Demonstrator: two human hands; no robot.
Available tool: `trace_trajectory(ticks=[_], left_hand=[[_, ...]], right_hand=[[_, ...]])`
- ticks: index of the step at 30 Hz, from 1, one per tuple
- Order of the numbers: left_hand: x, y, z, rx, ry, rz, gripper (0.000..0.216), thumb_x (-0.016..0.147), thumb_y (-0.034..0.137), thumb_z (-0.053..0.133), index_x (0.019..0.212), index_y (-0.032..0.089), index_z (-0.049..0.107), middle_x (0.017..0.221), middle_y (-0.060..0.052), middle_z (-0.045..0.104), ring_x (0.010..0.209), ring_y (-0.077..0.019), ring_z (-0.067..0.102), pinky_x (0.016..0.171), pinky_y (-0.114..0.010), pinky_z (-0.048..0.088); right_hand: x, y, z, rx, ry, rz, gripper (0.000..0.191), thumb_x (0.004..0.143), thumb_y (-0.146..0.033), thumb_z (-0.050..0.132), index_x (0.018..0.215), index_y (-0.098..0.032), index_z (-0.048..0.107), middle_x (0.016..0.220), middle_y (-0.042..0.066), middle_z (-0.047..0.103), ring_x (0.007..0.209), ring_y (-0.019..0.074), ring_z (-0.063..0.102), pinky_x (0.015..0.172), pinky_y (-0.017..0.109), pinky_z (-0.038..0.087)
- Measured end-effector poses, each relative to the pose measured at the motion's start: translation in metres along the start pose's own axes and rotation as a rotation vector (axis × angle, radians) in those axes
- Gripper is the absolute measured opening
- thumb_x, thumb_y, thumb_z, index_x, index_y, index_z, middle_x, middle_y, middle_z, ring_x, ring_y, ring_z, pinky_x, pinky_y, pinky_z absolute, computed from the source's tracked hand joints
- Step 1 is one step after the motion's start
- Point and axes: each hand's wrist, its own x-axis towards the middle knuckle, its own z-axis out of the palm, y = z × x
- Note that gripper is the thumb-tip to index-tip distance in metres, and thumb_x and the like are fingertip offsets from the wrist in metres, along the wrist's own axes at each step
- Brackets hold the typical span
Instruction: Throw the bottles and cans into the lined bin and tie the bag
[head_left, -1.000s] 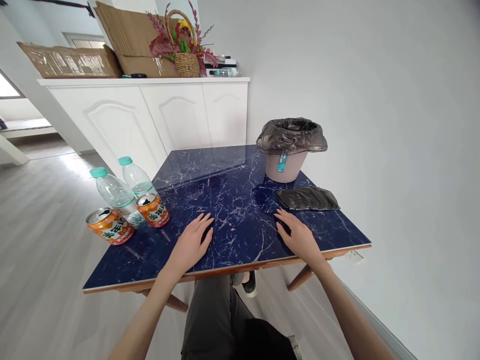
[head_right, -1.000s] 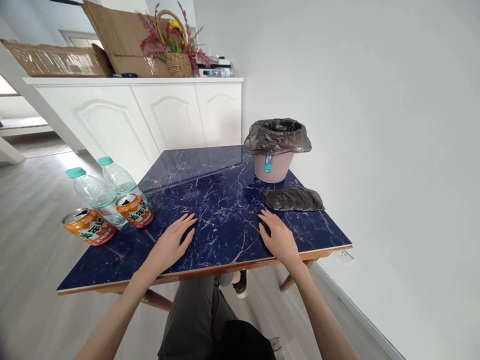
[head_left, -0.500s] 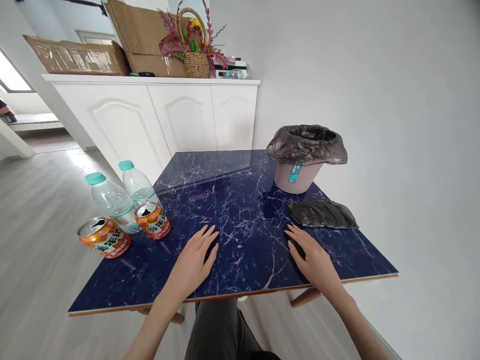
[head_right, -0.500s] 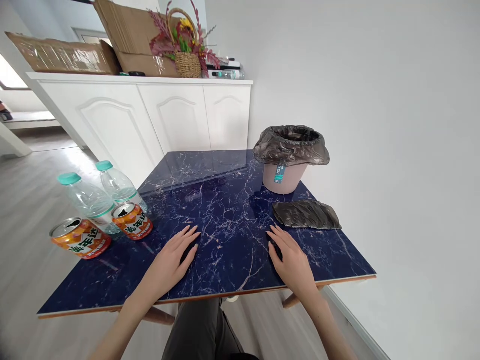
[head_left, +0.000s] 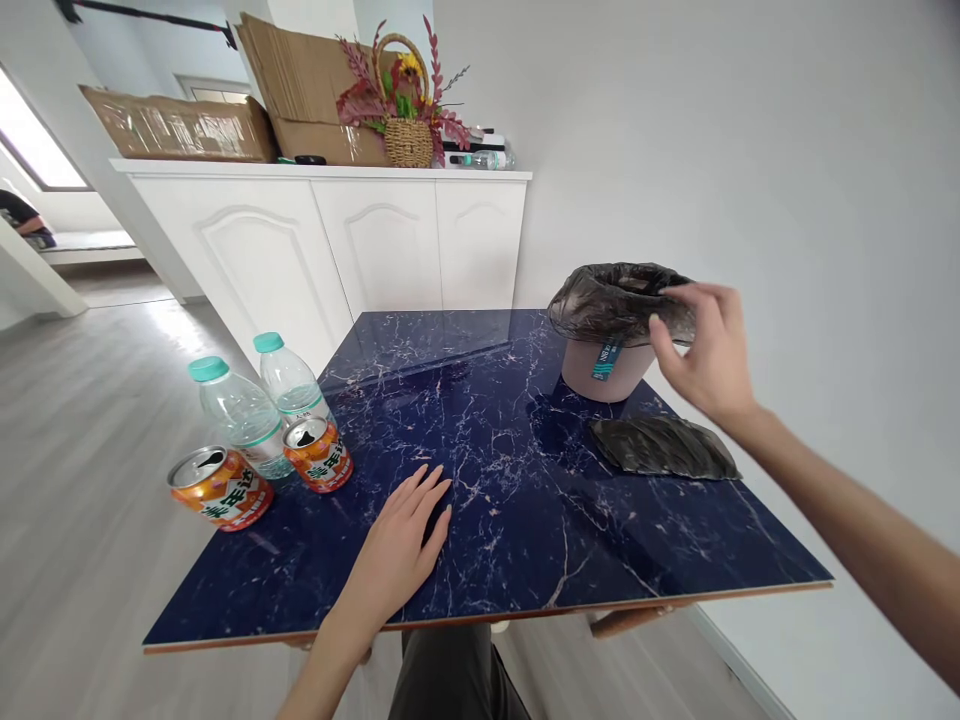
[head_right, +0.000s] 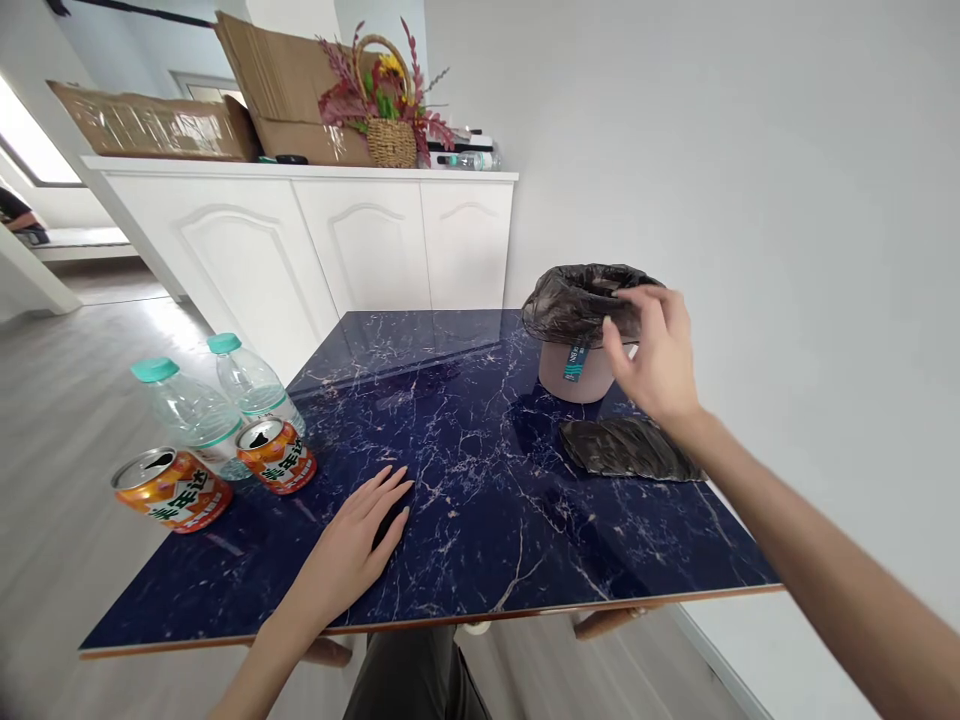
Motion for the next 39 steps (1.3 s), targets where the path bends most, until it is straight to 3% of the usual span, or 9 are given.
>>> trace_trajectory(ticks=[7, 12, 20, 24, 27, 30, 32, 35, 39], left_hand=[[-0.001, 0.003, -0.003, -0.002, -0.004, -0.010, 0.043, 0.113, 0.041, 0.048, 0.151, 0.026, 0.062, 0.165, -0.007, 0.057, 0.159, -0.0303, 0.046, 0.129, -0.057, 0.046], [0.002, 0.005, -0.005, -0.018, -0.008, -0.003, 0.042, 0.113, 0.039, 0.048, 0.150, 0.026, 0.061, 0.165, -0.007, 0.057, 0.159, -0.0298, 0.046, 0.129, -0.057, 0.045], [0.003, 0.008, -0.006, -0.022, 0.005, -0.001, 0.041, 0.113, 0.038, 0.046, 0.148, 0.023, 0.063, 0.162, -0.008, 0.060, 0.159, -0.0291, 0.047, 0.130, -0.055, 0.044], [0.003, 0.005, -0.002, -0.012, 0.014, 0.013, 0.041, 0.113, 0.037, 0.046, 0.146, 0.021, 0.063, 0.160, -0.010, 0.062, 0.158, -0.0293, 0.049, 0.129, -0.055, 0.045], [0.002, 0.003, 0.003, 0.023, 0.044, -0.006, 0.042, 0.111, 0.037, 0.047, 0.147, 0.020, 0.062, 0.158, -0.012, 0.064, 0.156, -0.0313, 0.051, 0.128, -0.056, 0.045], [0.001, 0.001, 0.009, 0.077, 0.085, -0.052, 0.048, 0.109, 0.038, 0.047, 0.150, 0.016, 0.059, 0.158, -0.018, 0.062, 0.155, -0.0347, 0.051, 0.129, -0.059, 0.043], [0.000, 0.001, 0.012, 0.092, 0.093, -0.058, 0.050, 0.109, 0.037, 0.045, 0.151, 0.014, 0.057, 0.160, -0.020, 0.060, 0.156, -0.0358, 0.051, 0.129, -0.060, 0.043], [-0.002, 0.000, 0.014, 0.100, 0.087, -0.049, 0.050, 0.109, 0.036, 0.044, 0.151, 0.014, 0.058, 0.160, -0.021, 0.060, 0.156, -0.0365, 0.049, 0.128, -0.062, 0.041], [-0.003, 0.000, 0.014, 0.109, 0.075, -0.040, 0.051, 0.108, 0.037, 0.045, 0.151, 0.014, 0.059, 0.161, -0.021, 0.058, 0.158, -0.0365, 0.048, 0.129, -0.061, 0.040]], right_hand=[[0.049, 0.058, 0.046, -0.203, -0.354, 0.096, 0.054, 0.103, -0.061, 0.051, 0.117, -0.016, 0.078, 0.103, 0.019, 0.079, 0.108, 0.0401, 0.071, 0.106, 0.065, 0.048], [0.055, 0.060, 0.050, -0.139, -0.447, 0.169, 0.074, 0.097, -0.083, 0.048, 0.105, -0.016, 0.081, 0.070, 0.012, 0.074, 0.070, 0.0306, 0.068, 0.075, 0.046, 0.055], [0.049, -0.048, 0.008, 0.315, -0.609, -0.054, 0.059, 0.099, -0.078, 0.057, 0.093, -0.023, 0.077, 0.094, 0.009, 0.080, 0.074, 0.0224, 0.068, 0.066, 0.035, 0.050], [0.042, -0.100, -0.015, 0.478, -0.664, -0.242, 0.046, 0.104, -0.067, 0.059, 0.093, -0.026, 0.076, 0.092, 0.005, 0.079, 0.084, 0.0233, 0.071, 0.095, 0.045, 0.058], [0.038, -0.126, -0.030, 0.548, -0.729, -0.321, 0.038, 0.107, -0.061, 0.056, 0.101, -0.029, 0.076, 0.101, 0.001, 0.081, 0.092, 0.0233, 0.075, 0.126, 0.058, 0.041], [0.028, -0.144, -0.042, 0.544, -0.732, -0.342, 0.035, 0.108, -0.058, 0.055, 0.110, -0.030, 0.076, 0.120, 0.003, 0.080, 0.117, 0.0276, 0.074, 0.133, 0.063, 0.031], [0.016, -0.154, -0.048, 0.503, -0.683, -0.306, 0.040, 0.105, -0.060, 0.061, 0.129, -0.030, 0.071, 0.147, 0.007, 0.069, 0.145, 0.0334, 0.059, 0.133, 0.064, 0.031], [-0.008, -0.161, -0.050, 0.433, -0.602, -0.147, 0.092, 0.094, -0.066, 0.074, 0.170, -0.030, 0.036, 0.183, 0.009, 0.023, 0.170, 0.0396, 0.017, 0.135, 0.065, 0.028], [-0.042, -0.158, -0.047, 0.452, -0.566, 0.073, 0.132, 0.089, -0.072, 0.076, 0.177, -0.028, -0.011, 0.186, 0.009, -0.007, 0.171, 0.0400, 0.002, 0.136, 0.062, 0.026]])
